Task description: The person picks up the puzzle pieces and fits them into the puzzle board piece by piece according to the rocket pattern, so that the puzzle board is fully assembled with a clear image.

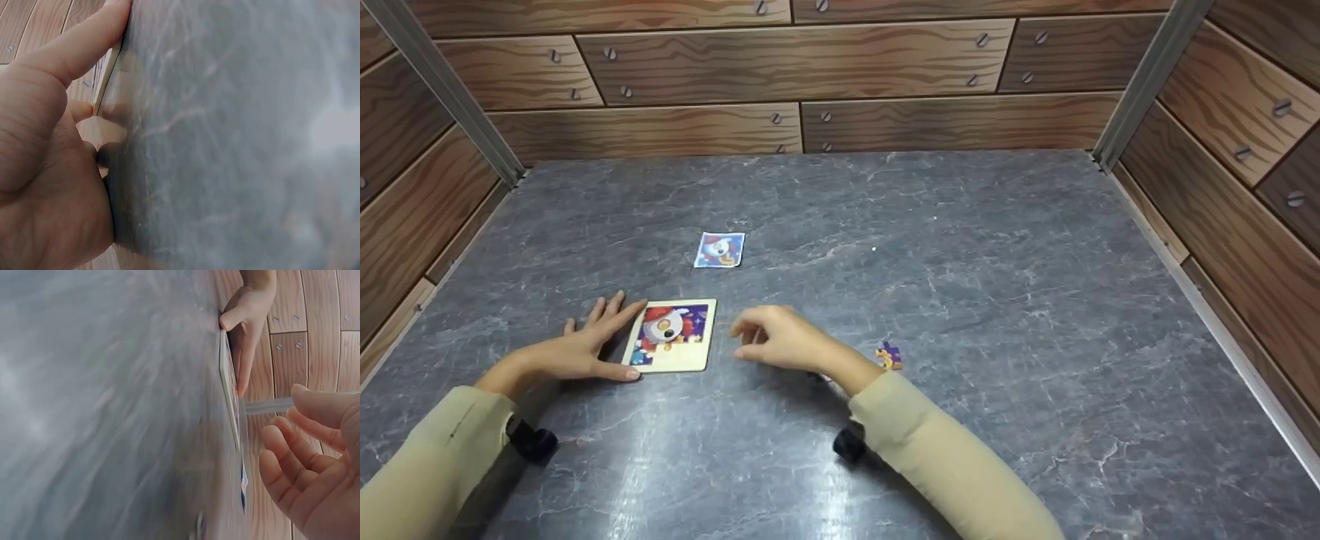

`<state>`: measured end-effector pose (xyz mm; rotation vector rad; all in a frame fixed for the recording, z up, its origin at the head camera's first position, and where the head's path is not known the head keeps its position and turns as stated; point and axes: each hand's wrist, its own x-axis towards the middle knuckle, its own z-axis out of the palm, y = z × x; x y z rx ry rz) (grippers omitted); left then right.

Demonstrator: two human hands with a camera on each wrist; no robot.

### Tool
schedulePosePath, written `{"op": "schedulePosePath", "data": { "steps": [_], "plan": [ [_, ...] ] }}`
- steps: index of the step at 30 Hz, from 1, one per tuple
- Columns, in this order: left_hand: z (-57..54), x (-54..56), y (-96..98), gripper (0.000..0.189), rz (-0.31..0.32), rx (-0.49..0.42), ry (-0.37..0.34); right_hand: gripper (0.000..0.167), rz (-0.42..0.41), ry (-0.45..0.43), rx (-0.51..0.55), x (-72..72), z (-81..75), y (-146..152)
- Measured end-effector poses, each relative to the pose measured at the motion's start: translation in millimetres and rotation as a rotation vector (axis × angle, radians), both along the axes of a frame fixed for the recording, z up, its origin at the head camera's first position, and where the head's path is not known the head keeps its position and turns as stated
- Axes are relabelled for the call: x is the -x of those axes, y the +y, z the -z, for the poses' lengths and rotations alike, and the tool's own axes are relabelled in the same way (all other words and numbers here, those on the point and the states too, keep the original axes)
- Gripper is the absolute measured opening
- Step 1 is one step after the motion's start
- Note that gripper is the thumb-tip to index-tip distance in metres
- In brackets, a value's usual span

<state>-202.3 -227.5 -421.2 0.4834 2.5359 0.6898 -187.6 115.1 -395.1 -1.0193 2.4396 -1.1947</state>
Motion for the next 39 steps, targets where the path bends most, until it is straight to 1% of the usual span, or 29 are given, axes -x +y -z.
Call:
{"op": "schedulePosePath", "data": {
  "steps": [3, 10, 13, 18, 23, 29, 32, 39],
  "plan": [
    [0.1, -0.8, 0.7, 0.111, -0.008, -0.004, -0.008, 0.030, 0.016, 0.001, -0.009, -4.7, 2.1, 19.8],
    [-0.7, -0.4, 1.0, 0.111, -0.010, 0.002, 0.001, 0.032, 0.077, -0.005, -0.011, -12.5, 8.5, 63.4],
    [-1.0, 0.4, 1.5, 0.112, -0.010, -0.002, 0.006, 0.034, 0.091, -0.010, -0.014, -14.1, 10.7, 77.7],
    [-1.3, -0.6, 0.6, 0.113, -0.004, -0.010, 0.009, 0.039, 0.107, -0.002, -0.064, -14.9, 12.9, 94.3],
    [-0.3, -0.6, -0.7, 0.112, 0.004, -0.010, 0.010, 0.045, 0.083, 0.008, -0.128, -16.0, 13.4, 101.6],
    [-0.6, 1.1, -0.3, 0.111, 0.004, -0.006, 0.016, 0.045, 0.081, 0.028, -0.234, -16.7, 12.8, 99.8],
    [-0.7, 0.3, 0.3, 0.112, 0.004, -0.014, 0.014, 0.043, 0.076, 0.030, -0.249, -16.1, 13.1, 98.1],
    [-0.4, -0.7, 0.4, 0.112, 0.003, -0.015, 0.008, 0.036, 0.052, 0.020, -0.246, -14.0, 14.7, 96.0]
  ]
}}
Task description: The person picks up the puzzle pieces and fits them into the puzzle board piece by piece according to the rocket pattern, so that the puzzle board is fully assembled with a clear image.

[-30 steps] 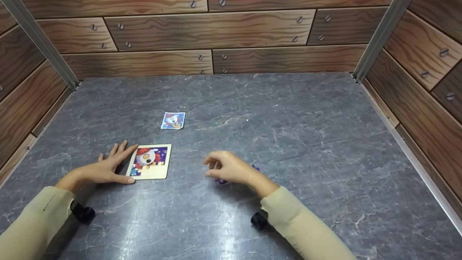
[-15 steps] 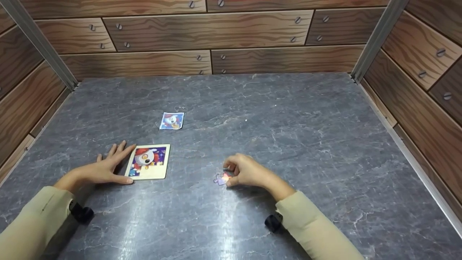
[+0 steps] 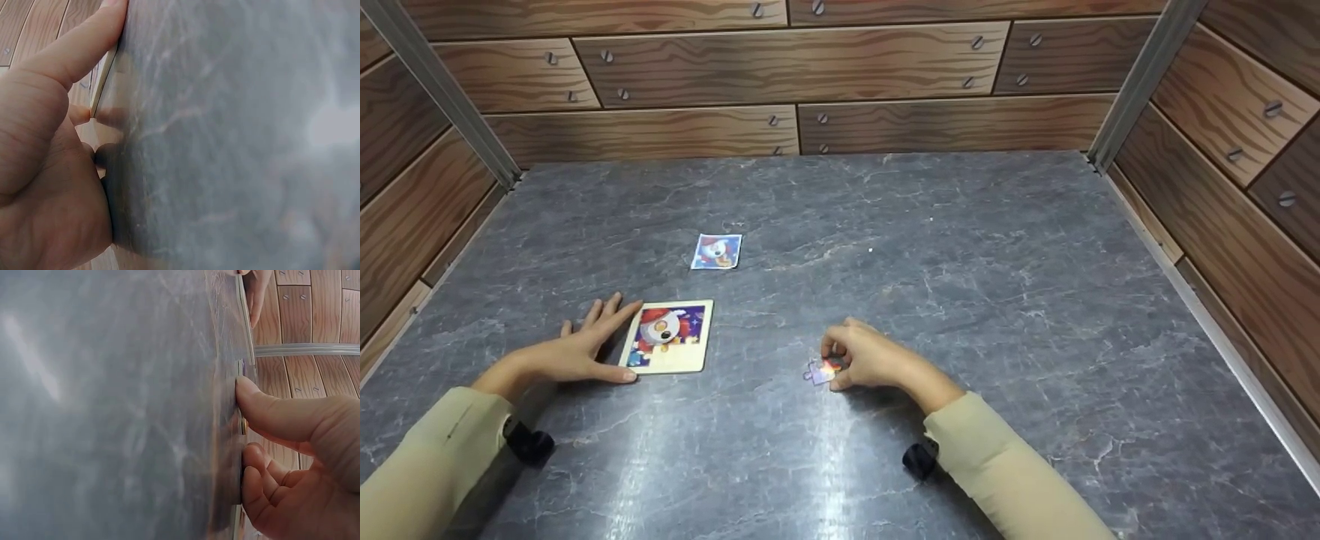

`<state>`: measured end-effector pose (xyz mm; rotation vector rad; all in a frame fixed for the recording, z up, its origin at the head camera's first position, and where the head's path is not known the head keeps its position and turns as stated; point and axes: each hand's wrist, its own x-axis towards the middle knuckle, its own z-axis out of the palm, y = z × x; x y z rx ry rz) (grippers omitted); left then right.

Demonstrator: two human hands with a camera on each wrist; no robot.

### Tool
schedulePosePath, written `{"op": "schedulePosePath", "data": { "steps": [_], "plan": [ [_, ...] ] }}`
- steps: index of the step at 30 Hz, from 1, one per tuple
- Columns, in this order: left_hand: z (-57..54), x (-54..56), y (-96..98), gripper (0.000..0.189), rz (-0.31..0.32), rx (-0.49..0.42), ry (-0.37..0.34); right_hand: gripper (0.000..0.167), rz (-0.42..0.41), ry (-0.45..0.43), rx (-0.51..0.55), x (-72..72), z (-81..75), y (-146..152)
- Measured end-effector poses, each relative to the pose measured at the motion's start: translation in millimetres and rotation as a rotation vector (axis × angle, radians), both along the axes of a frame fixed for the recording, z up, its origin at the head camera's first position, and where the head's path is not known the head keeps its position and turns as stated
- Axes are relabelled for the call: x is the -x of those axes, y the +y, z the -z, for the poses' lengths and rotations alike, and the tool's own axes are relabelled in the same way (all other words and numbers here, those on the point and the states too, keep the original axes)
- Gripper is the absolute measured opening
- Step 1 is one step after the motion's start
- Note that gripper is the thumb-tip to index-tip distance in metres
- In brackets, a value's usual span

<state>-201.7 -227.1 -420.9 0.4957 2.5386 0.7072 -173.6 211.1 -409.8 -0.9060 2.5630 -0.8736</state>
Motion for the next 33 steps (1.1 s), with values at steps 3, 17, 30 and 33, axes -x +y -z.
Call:
{"op": "schedulePosePath", "data": {
  "steps": [3, 17, 30, 33],
  "plan": [
    [0.0, 0.6, 0.5, 0.112, -0.007, 0.002, -0.014, 0.033, -0.008, -0.009, 0.000, 0.3, -0.1, -0.3],
    [-0.1, 0.4, -0.9, 0.112, -0.004, -0.007, -0.021, 0.027, -0.034, 0.006, -0.020, 1.5, 0.1, 2.2],
    [1.3, 1.4, -0.1, 0.113, -0.016, 0.013, -0.028, 0.027, -0.027, -0.059, 0.061, 4.6, -7.1, -1.6],
    [0.5, 1.8, 0.1, 0.113, -0.011, 0.014, -0.023, 0.027, -0.024, -0.060, 0.084, 5.9, -8.9, -5.2]
  ]
}}
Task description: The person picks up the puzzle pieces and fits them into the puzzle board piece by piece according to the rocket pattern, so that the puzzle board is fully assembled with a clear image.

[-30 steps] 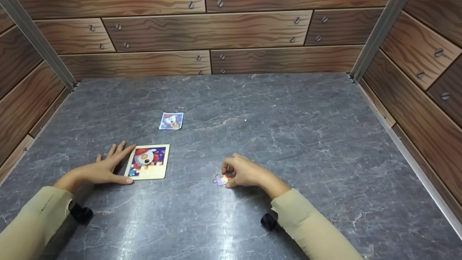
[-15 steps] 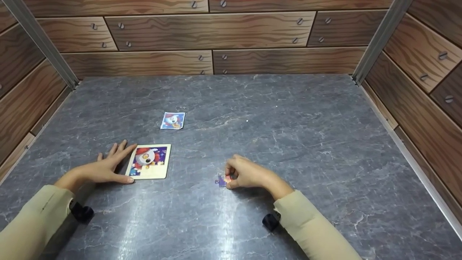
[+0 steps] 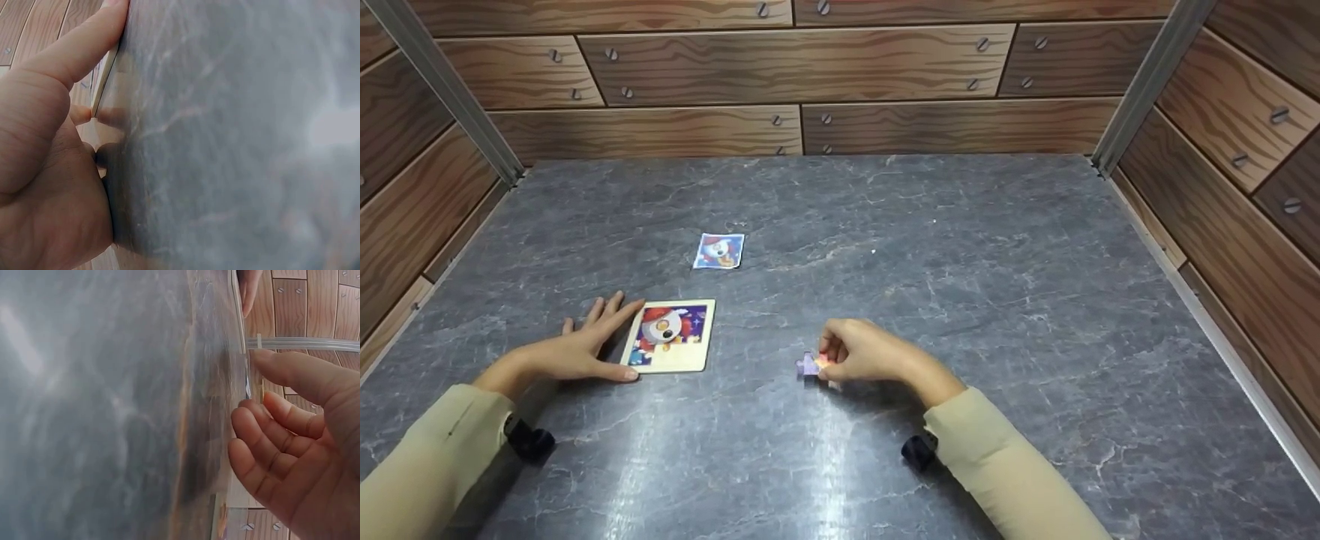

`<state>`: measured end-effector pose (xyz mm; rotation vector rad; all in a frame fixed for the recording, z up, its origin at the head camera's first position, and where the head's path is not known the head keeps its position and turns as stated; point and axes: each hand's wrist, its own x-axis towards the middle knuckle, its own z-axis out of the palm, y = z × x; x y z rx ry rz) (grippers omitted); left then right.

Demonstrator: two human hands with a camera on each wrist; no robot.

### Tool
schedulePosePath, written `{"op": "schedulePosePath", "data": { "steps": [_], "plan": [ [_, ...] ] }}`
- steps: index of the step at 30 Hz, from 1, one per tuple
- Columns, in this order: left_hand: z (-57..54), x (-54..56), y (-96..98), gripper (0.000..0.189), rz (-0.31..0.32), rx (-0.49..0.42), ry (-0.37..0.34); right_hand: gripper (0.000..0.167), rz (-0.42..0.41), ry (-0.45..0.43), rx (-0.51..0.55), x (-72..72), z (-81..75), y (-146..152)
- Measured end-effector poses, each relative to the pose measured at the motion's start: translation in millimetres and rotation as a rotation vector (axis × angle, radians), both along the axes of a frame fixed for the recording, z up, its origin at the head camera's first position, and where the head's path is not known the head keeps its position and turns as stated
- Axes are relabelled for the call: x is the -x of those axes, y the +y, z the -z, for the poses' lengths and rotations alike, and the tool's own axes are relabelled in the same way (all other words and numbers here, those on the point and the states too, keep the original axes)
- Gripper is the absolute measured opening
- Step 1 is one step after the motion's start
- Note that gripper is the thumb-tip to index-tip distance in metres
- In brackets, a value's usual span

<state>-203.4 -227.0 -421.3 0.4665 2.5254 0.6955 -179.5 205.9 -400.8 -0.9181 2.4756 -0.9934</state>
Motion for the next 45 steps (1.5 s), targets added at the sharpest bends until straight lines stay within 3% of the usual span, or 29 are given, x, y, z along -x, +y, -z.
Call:
{"op": "schedulePosePath", "data": {
  "steps": [18, 45],
  "plan": [
    [-1.4, 1.7, -1.1, 0.112, 0.009, -0.009, 0.007, 0.027, 0.043, 0.067, 0.100, 9.3, -3.4, -38.3],
    [0.0, -0.5, -1.3, 0.111, 0.012, -0.015, 0.015, 0.026, -0.004, 0.125, 0.202, 19.1, -3.1, -121.9]
  ]
}}
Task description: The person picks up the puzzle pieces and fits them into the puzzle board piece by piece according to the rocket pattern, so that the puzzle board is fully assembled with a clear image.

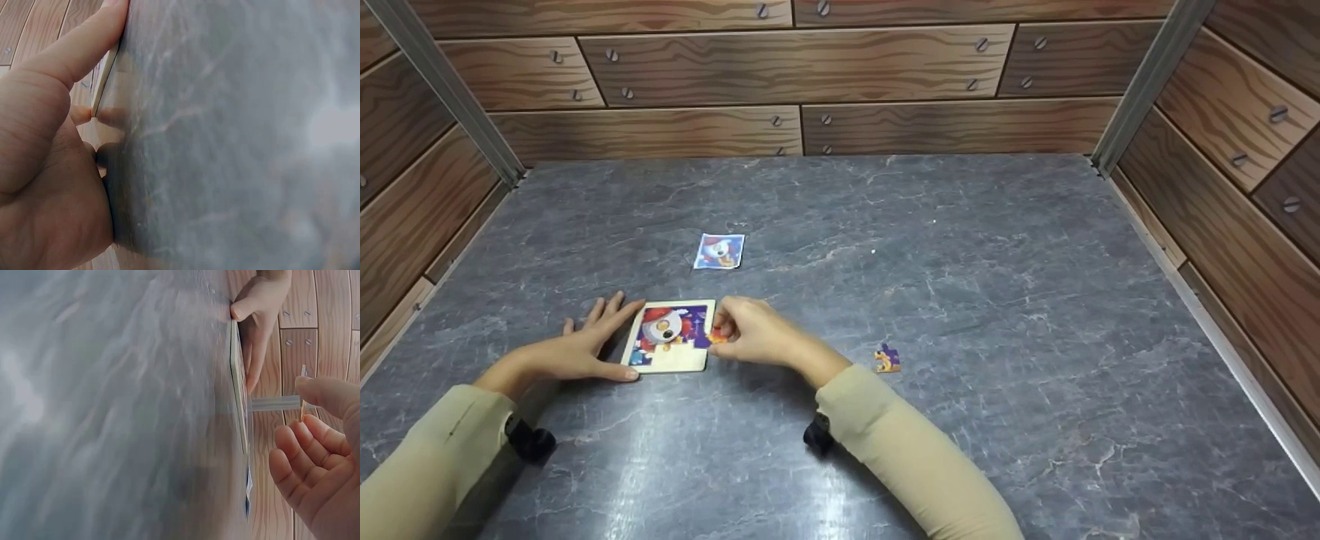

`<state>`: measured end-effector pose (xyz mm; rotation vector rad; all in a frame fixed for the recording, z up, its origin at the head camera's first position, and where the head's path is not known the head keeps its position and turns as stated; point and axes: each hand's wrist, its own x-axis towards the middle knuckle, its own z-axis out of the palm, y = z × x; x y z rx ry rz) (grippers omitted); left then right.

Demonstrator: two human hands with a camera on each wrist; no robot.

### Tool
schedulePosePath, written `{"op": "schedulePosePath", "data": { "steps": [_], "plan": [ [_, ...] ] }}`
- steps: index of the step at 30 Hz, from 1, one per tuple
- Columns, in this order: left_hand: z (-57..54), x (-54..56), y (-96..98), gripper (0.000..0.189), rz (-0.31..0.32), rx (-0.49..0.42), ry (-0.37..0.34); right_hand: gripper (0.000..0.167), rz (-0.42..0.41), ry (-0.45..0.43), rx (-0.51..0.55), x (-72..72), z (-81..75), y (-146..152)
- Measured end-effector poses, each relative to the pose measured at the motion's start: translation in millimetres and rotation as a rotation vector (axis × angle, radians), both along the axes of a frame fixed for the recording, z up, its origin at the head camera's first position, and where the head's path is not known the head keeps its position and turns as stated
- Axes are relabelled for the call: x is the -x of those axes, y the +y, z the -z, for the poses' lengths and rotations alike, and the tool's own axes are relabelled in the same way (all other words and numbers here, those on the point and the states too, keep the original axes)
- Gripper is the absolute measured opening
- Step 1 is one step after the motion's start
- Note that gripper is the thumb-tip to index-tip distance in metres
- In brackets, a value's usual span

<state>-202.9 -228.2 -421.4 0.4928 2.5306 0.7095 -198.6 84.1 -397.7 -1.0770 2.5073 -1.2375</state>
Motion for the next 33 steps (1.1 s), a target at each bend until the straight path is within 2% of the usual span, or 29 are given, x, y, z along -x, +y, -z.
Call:
{"op": "schedulePosePath", "data": {
  "steps": [10, 18, 33],
  "plan": [
    [0.2, 0.5, -0.1, 0.112, -0.014, 0.017, -0.007, 0.026, 0.020, -0.010, -0.029, 7.9, -0.4, -32.7],
    [-0.3, 0.4, 1.5, 0.112, -0.009, 0.021, 0.001, 0.025, 0.024, 0.005, -0.050, 16.5, 5.6, -52.7],
    [0.2, -0.1, 0.2, 0.111, 0.014, 0.002, 0.014, 0.024, 0.006, 0.002, -0.205, 19.7, 14.0, -78.1]
  ]
}}
